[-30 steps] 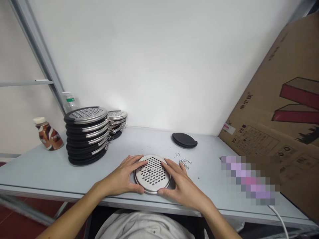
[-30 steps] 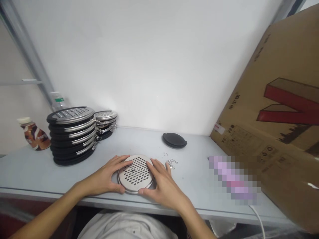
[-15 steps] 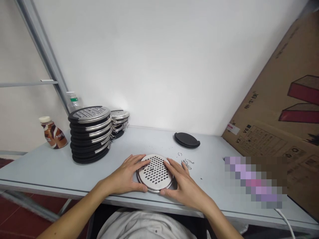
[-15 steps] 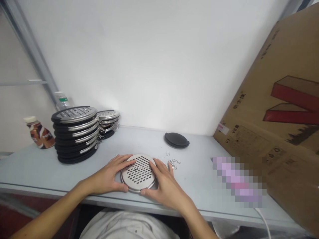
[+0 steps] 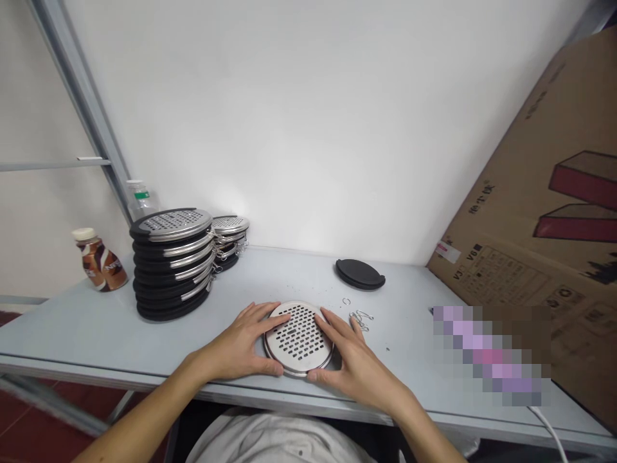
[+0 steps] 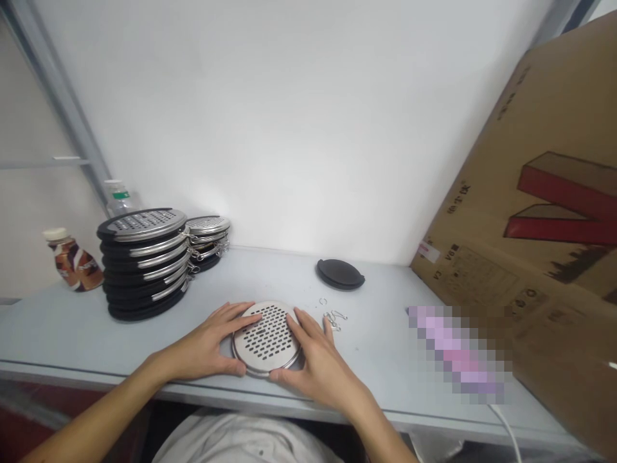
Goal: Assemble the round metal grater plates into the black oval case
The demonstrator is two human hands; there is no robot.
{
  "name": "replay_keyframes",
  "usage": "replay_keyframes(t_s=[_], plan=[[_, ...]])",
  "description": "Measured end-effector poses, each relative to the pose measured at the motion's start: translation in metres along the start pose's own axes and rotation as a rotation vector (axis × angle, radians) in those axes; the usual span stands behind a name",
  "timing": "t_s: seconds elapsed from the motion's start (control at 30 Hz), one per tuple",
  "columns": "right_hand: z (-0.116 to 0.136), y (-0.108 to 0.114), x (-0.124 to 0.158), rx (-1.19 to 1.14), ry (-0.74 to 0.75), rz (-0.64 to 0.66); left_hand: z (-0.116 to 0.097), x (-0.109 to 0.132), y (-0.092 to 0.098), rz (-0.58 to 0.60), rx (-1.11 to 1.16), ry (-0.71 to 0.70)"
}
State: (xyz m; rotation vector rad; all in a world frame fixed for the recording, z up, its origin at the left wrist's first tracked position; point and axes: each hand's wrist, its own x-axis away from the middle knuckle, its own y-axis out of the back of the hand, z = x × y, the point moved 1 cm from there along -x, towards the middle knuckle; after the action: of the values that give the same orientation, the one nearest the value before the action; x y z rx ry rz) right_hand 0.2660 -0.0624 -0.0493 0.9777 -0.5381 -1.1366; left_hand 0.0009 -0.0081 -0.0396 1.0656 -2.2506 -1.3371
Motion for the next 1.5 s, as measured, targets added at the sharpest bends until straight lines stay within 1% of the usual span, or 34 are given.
replay_keyframes(t_s=[0.3, 0.47, 0.6, 0.67, 0.73, 0.8, 0.83, 0.87, 0.93, 0.97, 1.03, 1.17, 1.27, 1.4, 1.5], plan=[[-0.001, -0.001, -0.001, -0.005, 0.002, 0.006, 0.002, 0.000, -0.001, 0.009, -0.023, 0.004], [0.003, 0.002, 0.000, -0.020, -0.001, 0.005, 0.001, 0.001, -0.001, 0.027, -0.046, 0.028], [0.003, 0.005, 0.000, -0.092, 0.002, 0.012, 0.002, 0.001, -0.002, 0.038, -0.063, 0.024], [0.000, 0.009, -0.002, -0.185, -0.020, -0.045, 0.003, 0.000, -0.002, 0.037, -0.067, 0.021], [-0.007, 0.017, -0.007, -0.317, -0.089, -0.197, 0.003, 0.000, -0.002, 0.029, -0.067, 0.017], [-0.018, 0.027, -0.015, -0.400, -0.204, -0.356, 0.003, 0.000, -0.002, 0.015, -0.062, 0.012], [-0.025, 0.033, -0.020, -0.362, -0.270, -0.392, 0.004, 0.000, -0.002, 0.007, -0.059, 0.011], [-0.032, 0.039, -0.025, -0.255, -0.333, -0.392, 0.004, 0.001, -0.002, 0.003, -0.056, 0.014], [-0.047, 0.051, -0.037, 0.079, -0.441, -0.343, 0.004, 0.001, -0.002, 0.004, -0.053, 0.025], [-0.054, 0.056, -0.044, 0.198, -0.475, -0.324, 0.004, 0.001, -0.002, 0.007, -0.052, 0.030], [-0.068, 0.064, -0.058, 0.322, -0.513, -0.295, 0.003, 0.001, -0.002, 0.006, -0.046, 0.037], [-0.087, 0.068, -0.086, 0.381, -0.533, -0.235, 0.002, 0.001, -0.001, -0.004, -0.039, 0.036], [-0.093, 0.064, -0.097, 0.410, -0.540, -0.216, 0.001, 0.001, -0.001, 0.002, -0.039, 0.028], [-0.091, 0.064, -0.091, 0.437, -0.535, -0.268, 0.002, 0.000, -0.002, -0.006, -0.037, 0.036], [-0.086, 0.076, -0.075, 0.429, -0.529, -0.352, 0.004, 0.000, -0.003, -0.041, -0.022, 0.058]])
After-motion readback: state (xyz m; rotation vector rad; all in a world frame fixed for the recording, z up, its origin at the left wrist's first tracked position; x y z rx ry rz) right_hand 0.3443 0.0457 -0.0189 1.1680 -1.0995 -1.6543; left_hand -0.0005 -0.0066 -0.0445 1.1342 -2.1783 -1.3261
